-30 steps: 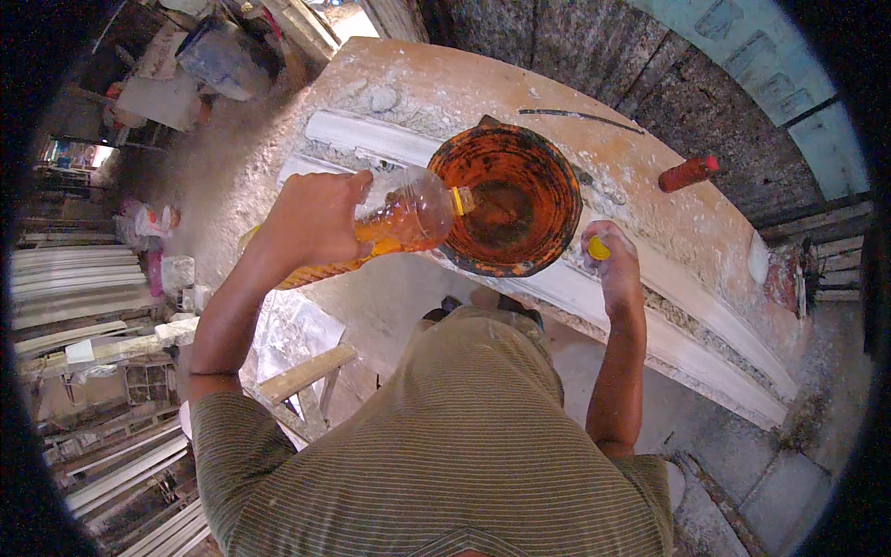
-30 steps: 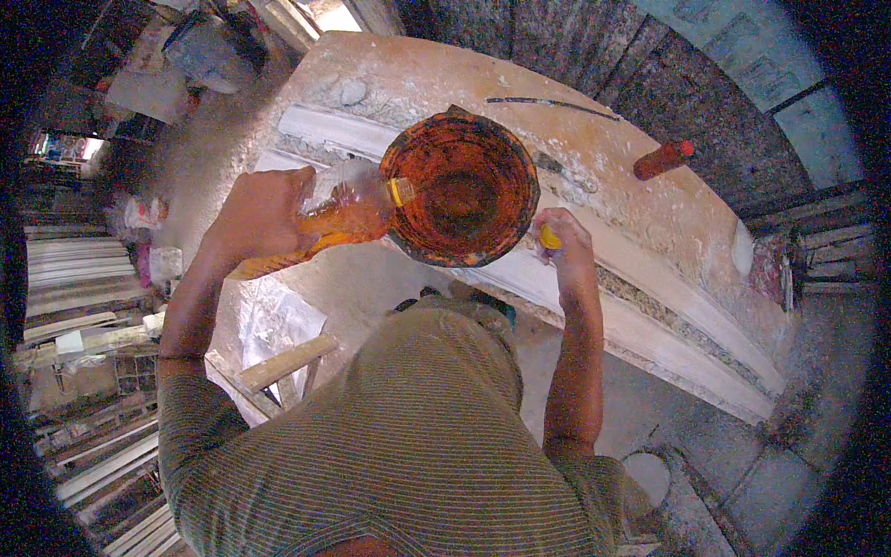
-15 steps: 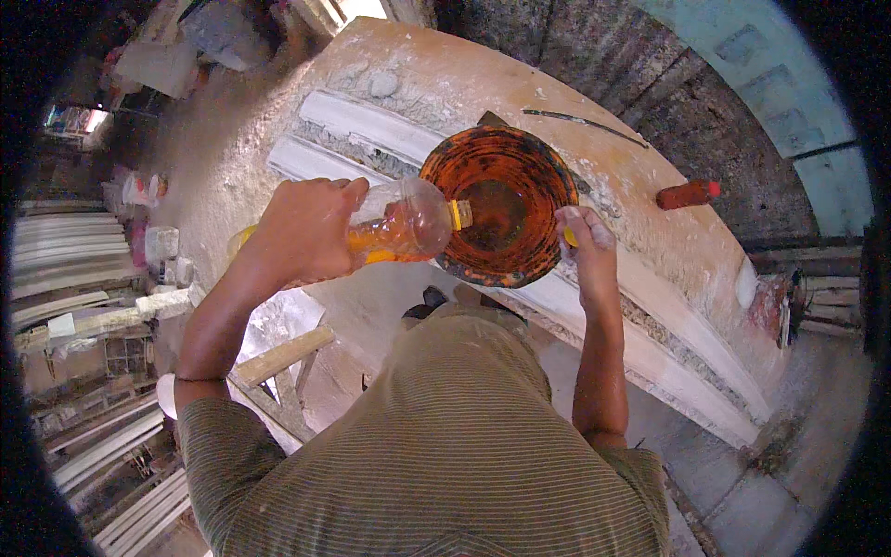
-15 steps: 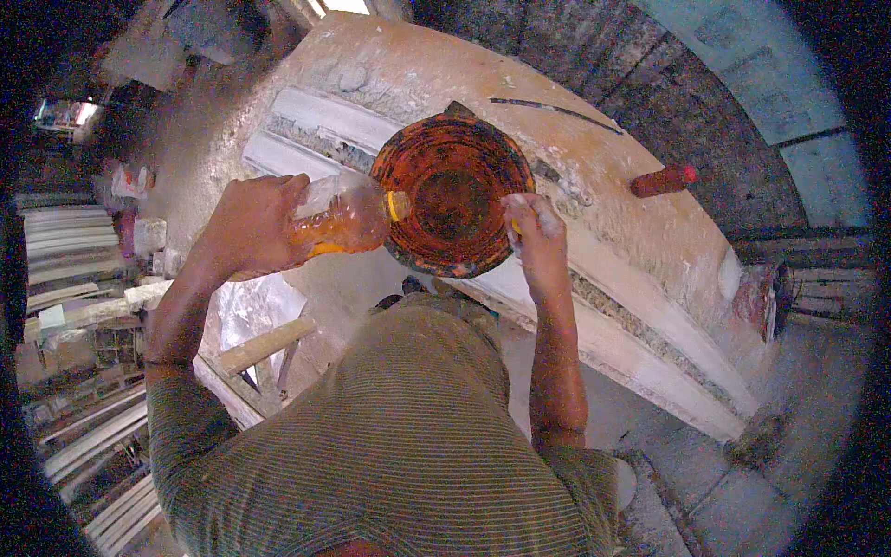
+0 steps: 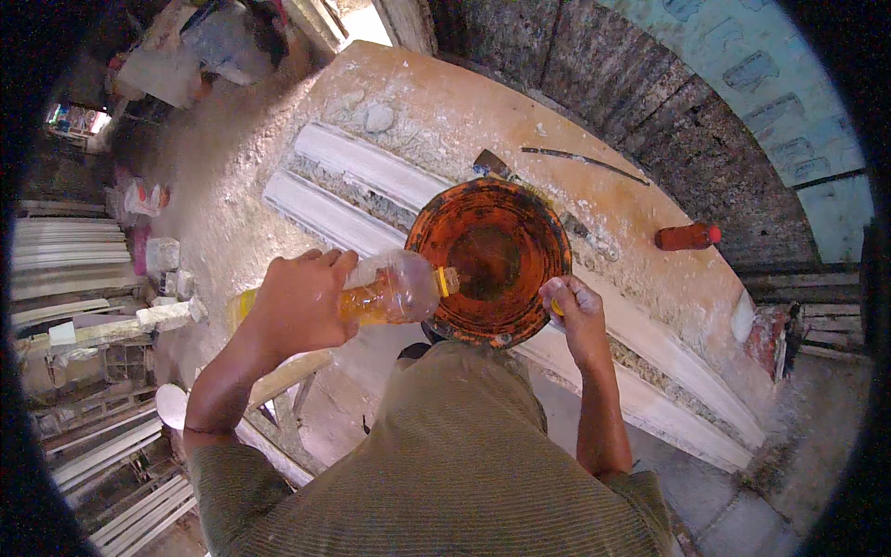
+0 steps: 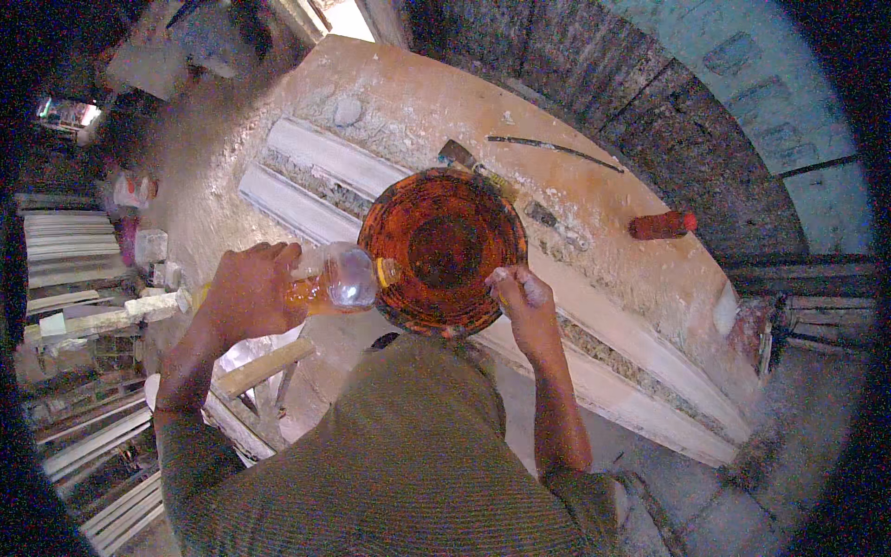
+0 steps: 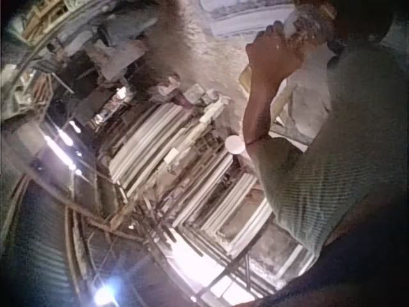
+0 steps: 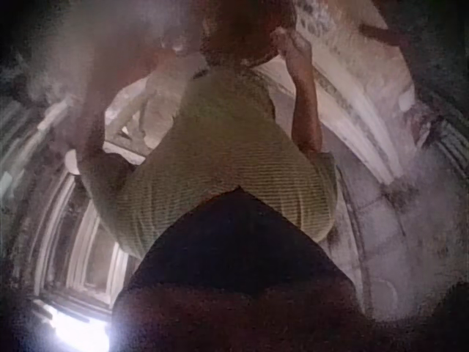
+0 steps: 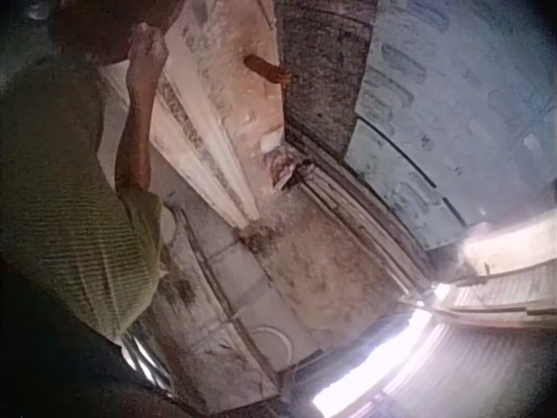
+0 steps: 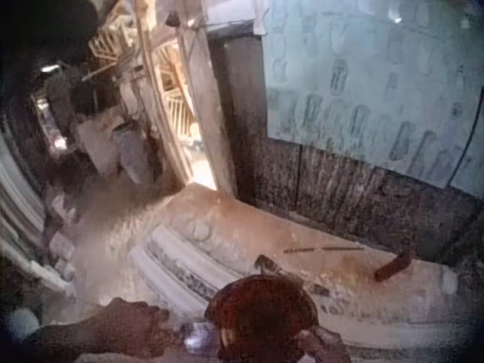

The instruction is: The person applies a liquid finish to a long white wooden molding using a brush, then wipes the surface with a cloth. They also mix a dark substance in a bucket and pour a yellow liquid into it before continuing to work on the molding.

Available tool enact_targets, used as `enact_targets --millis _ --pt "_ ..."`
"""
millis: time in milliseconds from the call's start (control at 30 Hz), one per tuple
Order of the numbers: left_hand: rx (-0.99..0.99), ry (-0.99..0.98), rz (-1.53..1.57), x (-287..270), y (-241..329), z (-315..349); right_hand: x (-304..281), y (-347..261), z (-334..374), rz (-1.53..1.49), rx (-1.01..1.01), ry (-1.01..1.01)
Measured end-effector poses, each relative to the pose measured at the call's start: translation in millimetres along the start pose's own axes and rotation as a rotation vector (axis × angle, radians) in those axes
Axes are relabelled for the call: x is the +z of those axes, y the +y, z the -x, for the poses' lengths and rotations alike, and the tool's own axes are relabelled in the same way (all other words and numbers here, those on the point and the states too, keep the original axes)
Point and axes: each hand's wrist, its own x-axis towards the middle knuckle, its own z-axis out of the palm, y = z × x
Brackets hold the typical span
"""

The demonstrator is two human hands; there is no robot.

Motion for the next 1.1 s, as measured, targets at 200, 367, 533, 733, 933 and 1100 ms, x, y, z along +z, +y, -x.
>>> enact_targets --millis 200,367,533,733,933,1100 --pt "-0.037 -0.027 -0.035 -1 0 -6 -7 -16 -8 0.056 0.013 0.021" --pt "-0.076 -0.107 -0.095 -7 3 -11 -20 -12 -19 0.103 -0.077 0.051" --pt "-0.086 -0.099 -0.119 -9 8 -13 -23 -14 -20 0.121 -0.053 0.043" --pt "-0.077 -0.053 -0.127 -10 5 -13 -25 -9 -20 0.068 -0.065 0.047" --pt "-0.082 -0.025 -0.114 -15 6 -7 -25 -5 -18 0.084 -0.088 0.070" --pt "-0.068 0.005 -0.115 -15 5 -1 -26 0 -14 0.074 -0.103 0.075"
